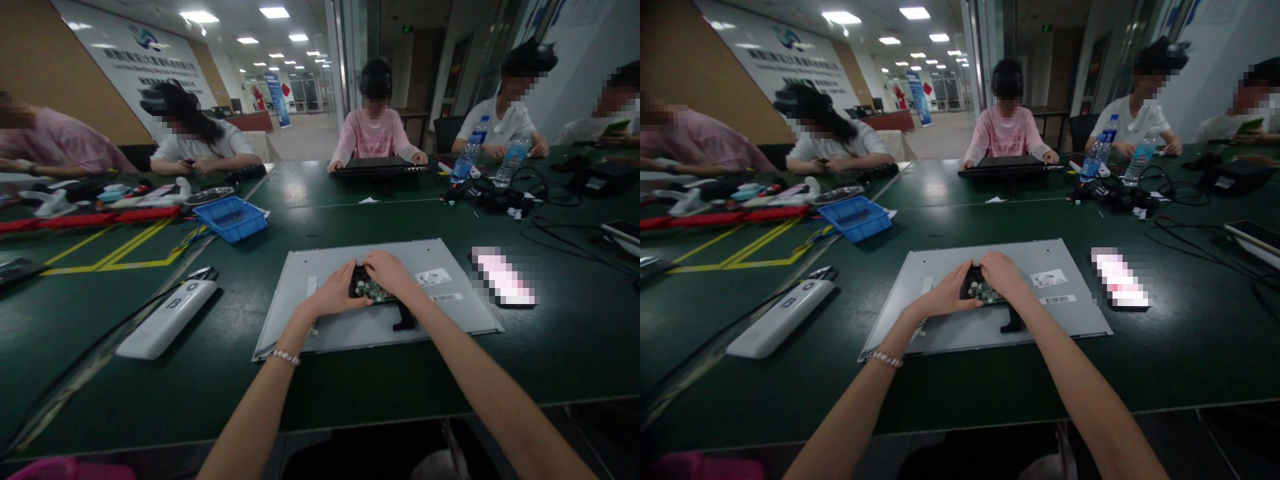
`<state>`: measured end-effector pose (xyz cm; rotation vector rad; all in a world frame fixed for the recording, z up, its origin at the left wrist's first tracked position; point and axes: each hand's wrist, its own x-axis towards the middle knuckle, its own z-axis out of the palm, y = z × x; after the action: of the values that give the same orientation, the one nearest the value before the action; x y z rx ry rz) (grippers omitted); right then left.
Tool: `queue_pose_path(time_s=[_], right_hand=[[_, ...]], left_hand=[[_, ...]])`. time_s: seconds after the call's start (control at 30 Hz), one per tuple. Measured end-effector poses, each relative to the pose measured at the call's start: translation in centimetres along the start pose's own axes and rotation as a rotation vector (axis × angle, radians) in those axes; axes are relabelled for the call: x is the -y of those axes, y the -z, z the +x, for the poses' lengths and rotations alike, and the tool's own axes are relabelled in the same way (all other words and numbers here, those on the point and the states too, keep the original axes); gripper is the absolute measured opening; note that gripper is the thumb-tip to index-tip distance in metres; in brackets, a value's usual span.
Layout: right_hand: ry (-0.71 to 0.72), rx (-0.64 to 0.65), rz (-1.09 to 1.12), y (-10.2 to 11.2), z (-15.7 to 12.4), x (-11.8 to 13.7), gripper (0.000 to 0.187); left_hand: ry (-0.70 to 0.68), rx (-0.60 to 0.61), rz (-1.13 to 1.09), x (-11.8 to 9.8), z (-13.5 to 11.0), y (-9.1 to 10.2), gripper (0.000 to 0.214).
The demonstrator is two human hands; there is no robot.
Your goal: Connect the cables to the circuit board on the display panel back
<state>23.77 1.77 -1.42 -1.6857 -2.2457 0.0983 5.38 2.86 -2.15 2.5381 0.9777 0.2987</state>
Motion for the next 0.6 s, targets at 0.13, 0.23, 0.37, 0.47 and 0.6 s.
queue_pose_path(time_s=[0.13,0.23,0.37,0.47,0.6], right_hand=[[-0.002,0.032,0.005,-0.2,0.0,0.0,0.029],[0.008,0.038,0.013,-0.3,0.0,0.1,0.03],[-0.019,-0.038,-0.011,0.6,-0.2,-0.2,0.032],[-0.119,-0.136,-0.077,2.1,-1.0,-1.8,0.033],[-0.222,-0.061,-0.164,3.3,-3.3,-5.7,0.033]], left_hand=[[0.009,0.002,-0.007,0.2,0.0,-0.1,0.105],[0.003,-0.006,-0.014,0.2,0.0,-0.1,0.105],[-0.008,-0.015,-0.016,0.2,0.0,-0.1,0.104],[-0.019,-0.011,-0.009,0.3,0.1,-0.1,0.103],[-0.023,-0.008,-0.008,0.4,0.0,0.0,0.104]])
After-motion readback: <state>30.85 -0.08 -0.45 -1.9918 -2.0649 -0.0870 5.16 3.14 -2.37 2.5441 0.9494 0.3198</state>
